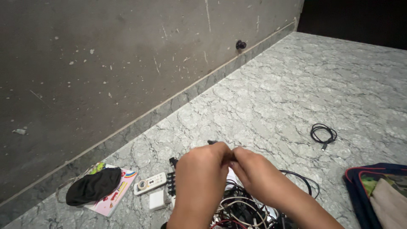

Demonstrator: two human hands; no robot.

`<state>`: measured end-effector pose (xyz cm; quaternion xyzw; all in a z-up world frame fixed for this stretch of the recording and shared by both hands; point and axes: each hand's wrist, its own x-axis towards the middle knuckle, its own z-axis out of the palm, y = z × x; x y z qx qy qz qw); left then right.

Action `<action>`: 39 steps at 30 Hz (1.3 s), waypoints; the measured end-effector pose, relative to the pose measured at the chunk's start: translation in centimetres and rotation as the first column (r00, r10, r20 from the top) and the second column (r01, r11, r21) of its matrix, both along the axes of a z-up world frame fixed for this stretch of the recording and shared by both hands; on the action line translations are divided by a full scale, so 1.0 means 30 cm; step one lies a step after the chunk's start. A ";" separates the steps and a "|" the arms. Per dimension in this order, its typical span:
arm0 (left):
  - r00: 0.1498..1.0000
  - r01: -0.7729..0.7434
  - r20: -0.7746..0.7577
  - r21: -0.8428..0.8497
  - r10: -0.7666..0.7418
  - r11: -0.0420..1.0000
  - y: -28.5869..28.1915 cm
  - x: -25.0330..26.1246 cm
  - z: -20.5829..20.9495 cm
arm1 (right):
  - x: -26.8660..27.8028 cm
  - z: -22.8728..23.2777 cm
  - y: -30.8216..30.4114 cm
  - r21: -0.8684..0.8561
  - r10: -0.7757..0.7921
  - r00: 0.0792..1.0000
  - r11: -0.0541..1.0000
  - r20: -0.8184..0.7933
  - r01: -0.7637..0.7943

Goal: The person untangles and coils several black cables by hand while sitting on the floor, gathering the finished coils into a bundle.

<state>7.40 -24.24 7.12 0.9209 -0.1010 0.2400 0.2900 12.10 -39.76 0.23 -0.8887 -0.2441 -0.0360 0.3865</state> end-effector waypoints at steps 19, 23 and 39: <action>0.760 0.178 -0.536 -0.372 -0.368 0.911 0.145 0.069 0.035 | -0.046 0.034 -0.032 0.026 0.488 0.866 0.872 -0.112 -0.488; 0.496 0.128 -0.494 -0.772 -0.714 0.622 0.217 0.114 -0.036 | -0.051 0.041 -0.055 0.168 0.596 0.779 0.803 -0.194 -0.572; 0.465 0.324 0.060 -0.940 -0.883 0.106 0.123 0.016 0.044 | 0.022 -0.010 -0.168 0.594 0.756 0.629 0.593 -0.181 -0.543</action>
